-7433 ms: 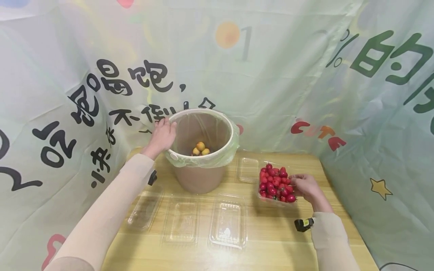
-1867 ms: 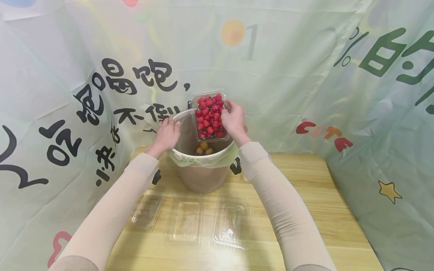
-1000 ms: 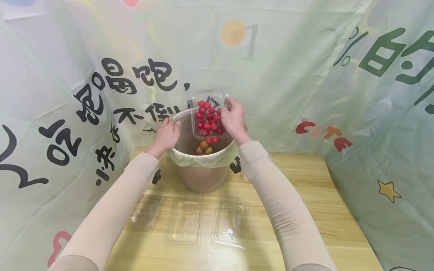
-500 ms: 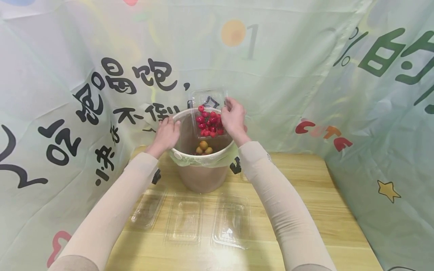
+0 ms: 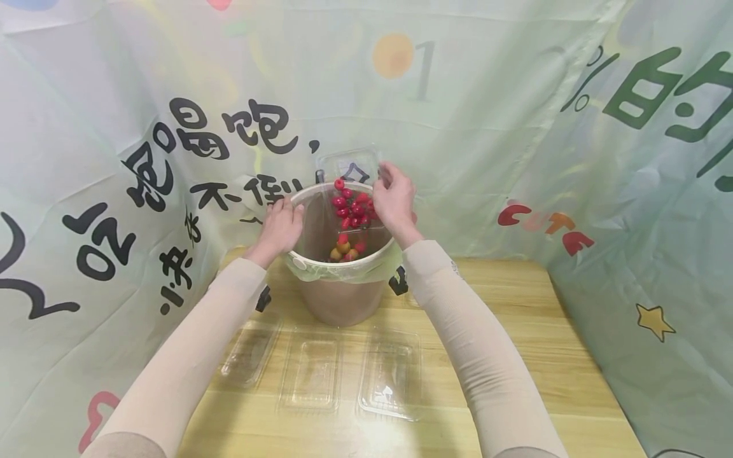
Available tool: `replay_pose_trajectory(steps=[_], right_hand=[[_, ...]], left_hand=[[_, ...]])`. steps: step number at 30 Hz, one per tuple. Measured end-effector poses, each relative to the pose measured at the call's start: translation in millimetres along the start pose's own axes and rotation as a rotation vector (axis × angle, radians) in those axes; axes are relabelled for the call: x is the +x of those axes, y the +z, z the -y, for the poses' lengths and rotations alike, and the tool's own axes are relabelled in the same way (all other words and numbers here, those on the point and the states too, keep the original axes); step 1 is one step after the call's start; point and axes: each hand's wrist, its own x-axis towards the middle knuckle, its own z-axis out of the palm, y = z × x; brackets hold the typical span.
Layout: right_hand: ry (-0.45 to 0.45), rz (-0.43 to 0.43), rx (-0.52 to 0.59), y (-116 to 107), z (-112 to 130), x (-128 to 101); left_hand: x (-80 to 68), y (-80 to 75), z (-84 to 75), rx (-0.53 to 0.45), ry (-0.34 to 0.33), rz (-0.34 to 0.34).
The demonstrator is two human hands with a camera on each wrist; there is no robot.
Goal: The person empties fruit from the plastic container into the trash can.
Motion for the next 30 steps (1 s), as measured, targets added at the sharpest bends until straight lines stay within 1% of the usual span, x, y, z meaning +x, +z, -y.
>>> replay_pose_trajectory(steps=[7,13,16,25,30], right_hand=[[-0.036,-0.004,0.006,0.2,2.0,-1.2],[-0.069,-0.004,-0.002,0.4,1.4,-2.8],[-0.084,-0.011,0.002,0.7,0.9,-3.5],[-0.155,-0.022,0.022,1.8,-2.3,-5.6],[-0.181,-0.026,0.026,2.6,-3.7,-6.4]], left_hand=[[-1.2,-0.9,0.7,-0.002,-0.001,0.007],[-1.3,-0.2,1.4,0.005,0.010,-0.008],[-0.5,0.0,1.9,0.012,0.012,-0.004],[-0.2,0.0,1.6,0.012,0.019,-0.009],[-1.0,-0.2,0.7,0.006,0.015,0.000]])
